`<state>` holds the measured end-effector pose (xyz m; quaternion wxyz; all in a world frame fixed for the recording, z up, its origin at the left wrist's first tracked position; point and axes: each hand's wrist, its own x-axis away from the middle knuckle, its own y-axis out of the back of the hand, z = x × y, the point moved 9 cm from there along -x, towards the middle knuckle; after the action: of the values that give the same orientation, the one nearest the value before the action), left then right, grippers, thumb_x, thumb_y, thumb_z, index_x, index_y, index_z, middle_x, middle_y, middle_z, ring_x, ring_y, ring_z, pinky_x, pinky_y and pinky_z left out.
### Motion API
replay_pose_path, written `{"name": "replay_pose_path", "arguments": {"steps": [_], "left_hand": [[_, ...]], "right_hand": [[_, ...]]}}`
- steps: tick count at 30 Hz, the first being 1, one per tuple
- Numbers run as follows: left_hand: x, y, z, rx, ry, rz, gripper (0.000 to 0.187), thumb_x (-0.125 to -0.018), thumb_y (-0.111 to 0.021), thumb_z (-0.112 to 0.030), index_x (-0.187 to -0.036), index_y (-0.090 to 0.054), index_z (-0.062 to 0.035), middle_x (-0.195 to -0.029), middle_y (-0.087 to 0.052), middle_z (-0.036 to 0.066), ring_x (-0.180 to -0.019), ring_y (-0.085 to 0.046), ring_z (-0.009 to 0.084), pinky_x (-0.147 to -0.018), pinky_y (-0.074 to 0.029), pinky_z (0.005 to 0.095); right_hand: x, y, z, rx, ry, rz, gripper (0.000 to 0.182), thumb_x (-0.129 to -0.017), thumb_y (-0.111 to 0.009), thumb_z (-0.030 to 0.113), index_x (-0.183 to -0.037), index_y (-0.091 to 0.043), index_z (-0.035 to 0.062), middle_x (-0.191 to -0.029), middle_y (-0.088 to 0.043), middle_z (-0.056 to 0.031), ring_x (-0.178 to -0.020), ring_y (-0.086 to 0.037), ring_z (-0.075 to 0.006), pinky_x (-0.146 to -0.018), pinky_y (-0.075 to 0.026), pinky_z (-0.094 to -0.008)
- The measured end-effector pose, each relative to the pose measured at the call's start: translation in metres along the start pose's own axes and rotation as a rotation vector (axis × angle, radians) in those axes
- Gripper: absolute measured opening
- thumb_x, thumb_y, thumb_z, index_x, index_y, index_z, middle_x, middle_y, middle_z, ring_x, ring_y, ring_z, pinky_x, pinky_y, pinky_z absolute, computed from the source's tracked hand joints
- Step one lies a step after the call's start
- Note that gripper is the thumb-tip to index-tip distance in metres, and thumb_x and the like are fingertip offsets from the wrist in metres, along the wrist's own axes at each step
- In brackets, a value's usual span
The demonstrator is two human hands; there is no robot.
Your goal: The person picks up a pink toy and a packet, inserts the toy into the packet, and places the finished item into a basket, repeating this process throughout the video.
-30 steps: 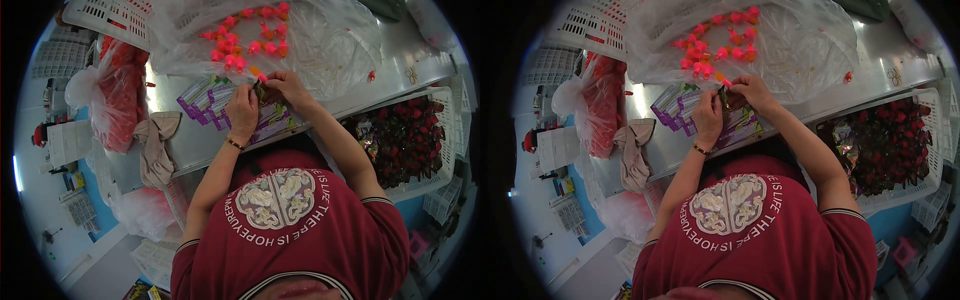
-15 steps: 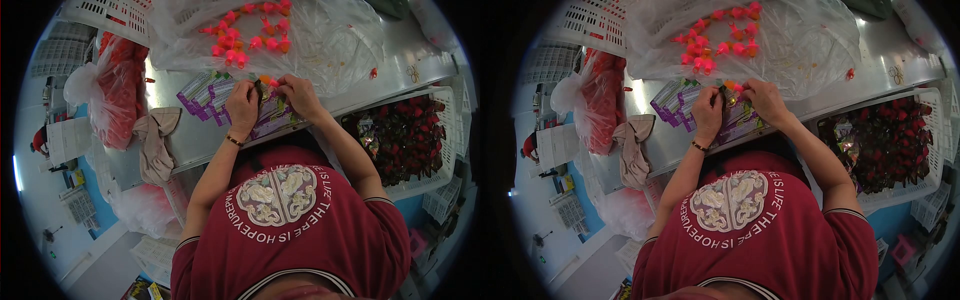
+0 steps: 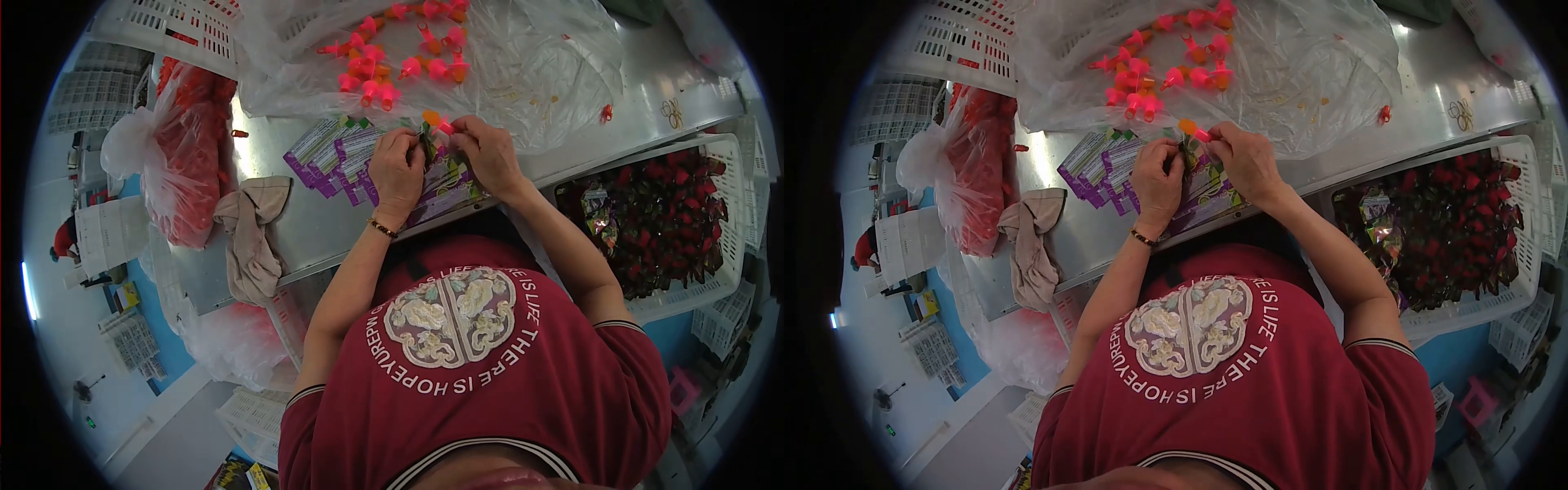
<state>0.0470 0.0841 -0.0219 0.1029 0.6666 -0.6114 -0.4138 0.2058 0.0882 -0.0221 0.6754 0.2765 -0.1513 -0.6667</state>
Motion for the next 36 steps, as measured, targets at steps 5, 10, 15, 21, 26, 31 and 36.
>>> {"name": "replay_pose_path", "arguments": {"steps": [5,10,15,21,26,31,36], "left_hand": [[0.001,0.001,0.002,0.034,0.018,-0.011,0.007,-0.076,-0.064,-0.003,-0.08,-0.059,-0.0015,-0.093,-0.063,0.008,-0.085,-0.059,0.0275,-0.072,-0.048,0.0359],[0.003,0.001,0.008,0.076,0.062,-0.019,0.007,-0.076,-0.064,-0.003,-0.081,-0.058,-0.0013,-0.093,-0.063,0.008,-0.085,-0.058,0.0271,-0.072,-0.048,0.0355],[0.003,-0.001,0.008,0.057,0.058,0.002,0.008,-0.076,-0.064,-0.003,-0.081,-0.058,-0.0013,-0.093,-0.063,0.008,-0.086,-0.058,0.0268,-0.073,-0.047,0.0353],[0.003,0.001,0.006,0.049,0.044,-0.017,0.009,-0.076,-0.065,-0.003,-0.081,-0.058,-0.0011,-0.093,-0.063,0.008,-0.085,-0.059,0.0265,-0.073,-0.048,0.035],[0.002,0.006,0.001,0.102,0.003,-0.056,0.009,-0.074,-0.065,-0.001,-0.081,-0.059,-0.001,-0.091,-0.063,0.009,-0.083,-0.059,0.0273,-0.072,-0.049,0.0345],[0.003,0.013,-0.009,0.104,-0.066,-0.055,0.01,-0.073,-0.065,0.001,-0.081,-0.059,-0.001,-0.092,-0.063,0.01,-0.083,-0.06,0.0271,-0.07,-0.049,0.0346],[0.002,0.014,-0.026,0.065,-0.194,-0.044,0.012,-0.071,-0.065,0.002,-0.081,-0.059,-0.0018,-0.092,-0.063,0.009,-0.082,-0.06,0.0267,-0.07,-0.049,0.0343]], "right_hand": [[0.002,-0.013,-0.005,0.005,-0.01,0.032,0.015,-0.087,-0.062,0.014,-0.096,-0.062,0.0021,-0.082,-0.066,-0.0161,-0.076,-0.065,-0.0326,-0.065,-0.049,-0.0366],[0.004,-0.002,-0.005,0.204,0.047,0.031,0.014,-0.085,-0.062,0.013,-0.095,-0.06,0.0034,-0.082,-0.065,-0.0153,-0.077,-0.063,-0.0343,-0.067,-0.048,-0.0404],[0.003,-0.001,0.002,0.134,0.046,0.003,0.013,-0.084,-0.063,0.013,-0.094,-0.06,0.0044,-0.081,-0.065,-0.0148,-0.078,-0.062,-0.0341,-0.068,-0.048,-0.041],[0.008,-0.001,0.006,0.228,0.113,0.031,0.012,-0.082,-0.065,0.013,-0.089,-0.06,0.0055,-0.077,-0.062,-0.0136,-0.078,-0.059,-0.0323,-0.068,-0.047,-0.0415],[0.008,-0.002,0.03,0.423,0.394,0.106,0.005,-0.079,-0.059,0.009,-0.08,-0.056,0.0044,-0.076,-0.062,-0.0124,-0.081,-0.057,-0.0302,-0.074,-0.047,-0.0399],[0.001,-0.004,0.028,0.477,0.376,0.163,0.005,-0.076,-0.056,0.008,-0.078,-0.058,0.0039,-0.077,-0.062,-0.0117,-0.082,-0.057,-0.0311,-0.076,-0.046,-0.0396],[-0.004,-0.008,0.028,0.458,0.281,0.242,0.005,-0.077,-0.056,0.007,-0.077,-0.059,0.0034,-0.078,-0.062,-0.0127,-0.085,-0.057,-0.0313,-0.077,-0.047,-0.0392]]}}
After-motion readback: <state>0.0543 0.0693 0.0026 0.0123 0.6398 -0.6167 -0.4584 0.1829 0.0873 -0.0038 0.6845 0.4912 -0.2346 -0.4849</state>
